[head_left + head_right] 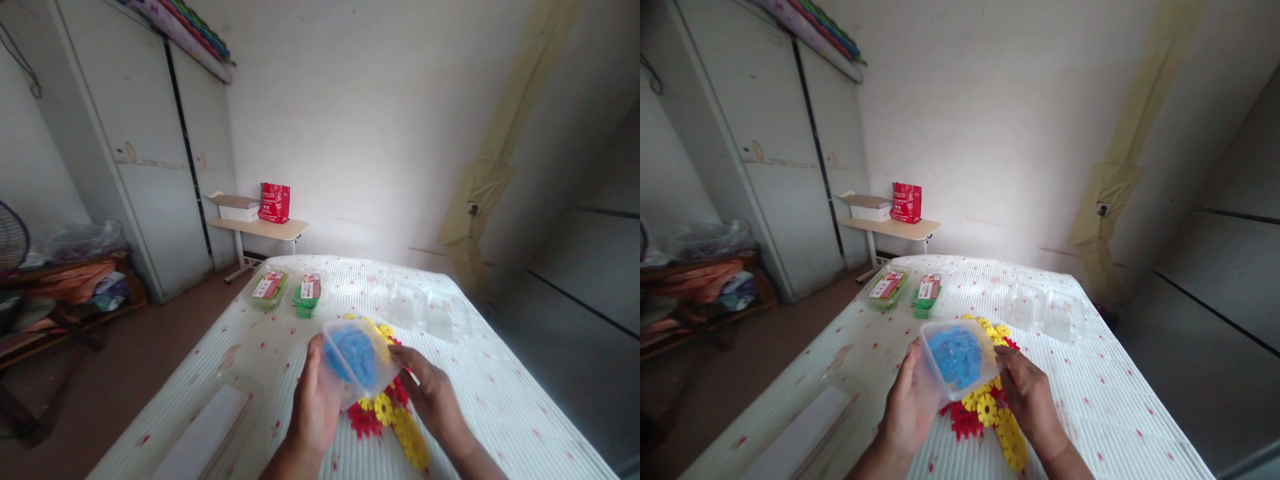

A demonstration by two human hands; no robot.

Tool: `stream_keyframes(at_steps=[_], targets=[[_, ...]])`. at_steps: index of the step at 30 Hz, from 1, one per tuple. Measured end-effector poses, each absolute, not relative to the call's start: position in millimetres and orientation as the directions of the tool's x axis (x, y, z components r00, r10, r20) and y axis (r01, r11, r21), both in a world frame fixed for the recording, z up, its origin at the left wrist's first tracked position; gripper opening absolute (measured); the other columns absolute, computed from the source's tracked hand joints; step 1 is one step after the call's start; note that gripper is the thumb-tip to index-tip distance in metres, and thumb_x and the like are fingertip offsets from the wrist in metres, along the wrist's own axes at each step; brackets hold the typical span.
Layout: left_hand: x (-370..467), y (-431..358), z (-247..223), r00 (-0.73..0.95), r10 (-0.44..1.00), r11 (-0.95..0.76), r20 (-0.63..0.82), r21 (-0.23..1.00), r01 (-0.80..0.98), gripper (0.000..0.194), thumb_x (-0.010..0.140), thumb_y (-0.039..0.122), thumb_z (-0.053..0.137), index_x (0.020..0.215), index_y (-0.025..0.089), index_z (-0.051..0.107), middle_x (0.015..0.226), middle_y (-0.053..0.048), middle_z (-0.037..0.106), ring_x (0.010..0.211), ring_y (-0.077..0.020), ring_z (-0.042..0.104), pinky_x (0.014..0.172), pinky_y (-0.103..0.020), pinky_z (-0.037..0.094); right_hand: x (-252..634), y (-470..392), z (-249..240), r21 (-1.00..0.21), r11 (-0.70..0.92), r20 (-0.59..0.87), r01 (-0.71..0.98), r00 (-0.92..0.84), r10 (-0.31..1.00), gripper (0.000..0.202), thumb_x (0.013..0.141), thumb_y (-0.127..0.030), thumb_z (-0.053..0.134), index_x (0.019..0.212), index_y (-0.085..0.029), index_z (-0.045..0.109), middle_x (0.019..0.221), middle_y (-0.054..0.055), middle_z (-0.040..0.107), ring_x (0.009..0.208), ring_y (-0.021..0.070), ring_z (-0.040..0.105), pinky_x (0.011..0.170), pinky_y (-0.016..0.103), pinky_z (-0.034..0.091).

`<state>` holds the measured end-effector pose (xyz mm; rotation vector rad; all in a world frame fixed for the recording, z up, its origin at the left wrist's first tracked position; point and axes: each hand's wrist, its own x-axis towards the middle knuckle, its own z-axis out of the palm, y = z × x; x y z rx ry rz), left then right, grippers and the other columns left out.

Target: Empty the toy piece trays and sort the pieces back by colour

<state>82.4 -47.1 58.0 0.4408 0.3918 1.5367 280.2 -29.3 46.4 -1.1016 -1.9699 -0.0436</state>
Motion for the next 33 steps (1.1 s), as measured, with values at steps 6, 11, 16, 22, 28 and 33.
stream_keyframes(at_steps=[6,11,16,22,28,33], targets=[[81.8,-46.6,58.7,0.07,0.997,0.076,-0.031,0.444,-0.893,0.043,0.083,0.049,0.05,0.116,0.022,0.06,0.115,-0.007,0.064,0.118,-0.0257,0.05,0.1,-0.042,0.037,280.9,-20.6,47.1,-0.338,0.637,0.739,0.692,-0.224,0.635,0.019,0.087,-0.02,0.045,0.098,-0.021,0.061,0.096,0.004,0.07,0.083,0.015,0.068,0.07,0.023,0.057],[75.5,-46.2,56.7,0.245,0.968,0.248,-0.061,0.412,-0.877,0.045,0.082,0.052,0.048,0.107,0.019,0.065,0.109,-0.009,0.067,0.109,-0.0279,0.056,0.094,-0.043,0.041,275.9,-19.2,48.2,-0.334,0.669,0.767,0.664,-0.22,0.602,0.017,0.086,-0.017,0.045,0.096,-0.021,0.059,0.097,0.005,0.069,0.085,0.0145,0.068,0.07,0.023,0.056],[73.4,-50.1,59.1,0.363,0.931,0.354,-0.043,0.362,-0.862,0.047,0.081,0.056,0.047,0.107,0.021,0.065,0.111,-0.009,0.066,0.105,-0.0283,0.058,0.09,-0.047,0.043,276.2,-13.7,49.3,-0.321,0.684,0.789,0.655,-0.215,0.576,0.015,0.085,-0.015,0.046,0.091,-0.021,0.058,0.097,0.005,0.069,0.087,0.0144,0.067,0.071,0.023,0.056],[67.5,-48.4,58.9,0.408,0.906,0.422,-0.115,0.34,-0.841,0.047,0.074,0.058,0.055,0.099,0.022,0.068,0.103,-0.008,0.069,0.097,-0.0294,0.061,0.086,-0.051,0.044,276.7,-14.4,54.3,-0.353,0.682,0.734,0.64,-0.263,0.626,0.016,0.085,-0.015,0.046,0.09,-0.021,0.06,0.098,0.005,0.069,0.088,0.0151,0.067,0.071,0.025,0.056],[67.2,-40.3,43.1,0.371,0.917,0.399,-0.148,0.322,-0.859,0.032,0.071,0.043,0.063,0.088,0.017,0.07,0.09,-0.009,0.073,0.083,-0.025,0.065,0.086,-0.046,0.045,281.2,-16.3,61.5,-0.319,0.698,0.748,0.641,-0.282,0.601,0.016,0.085,-0.014,0.045,0.088,-0.021,0.058,0.101,0.006,0.068,0.09,0.0163,0.067,0.07,0.027,0.057],[68.6,-40.1,43.4,0.304,0.932,0.357,-0.198,0.353,-0.865,0.028,0.073,0.039,0.062,0.092,0.021,0.069,0.09,-0.007,0.073,0.086,-0.0245,0.065,0.086,-0.046,0.044,285.9,-18.9,62.8,-0.124,0.645,0.841,0.754,-0.265,0.472,0.016,0.086,-0.013,0.046,0.092,-0.018,0.06,0.103,0.011,0.068,0.094,0.0181,0.066,0.073,0.03,0.058]])
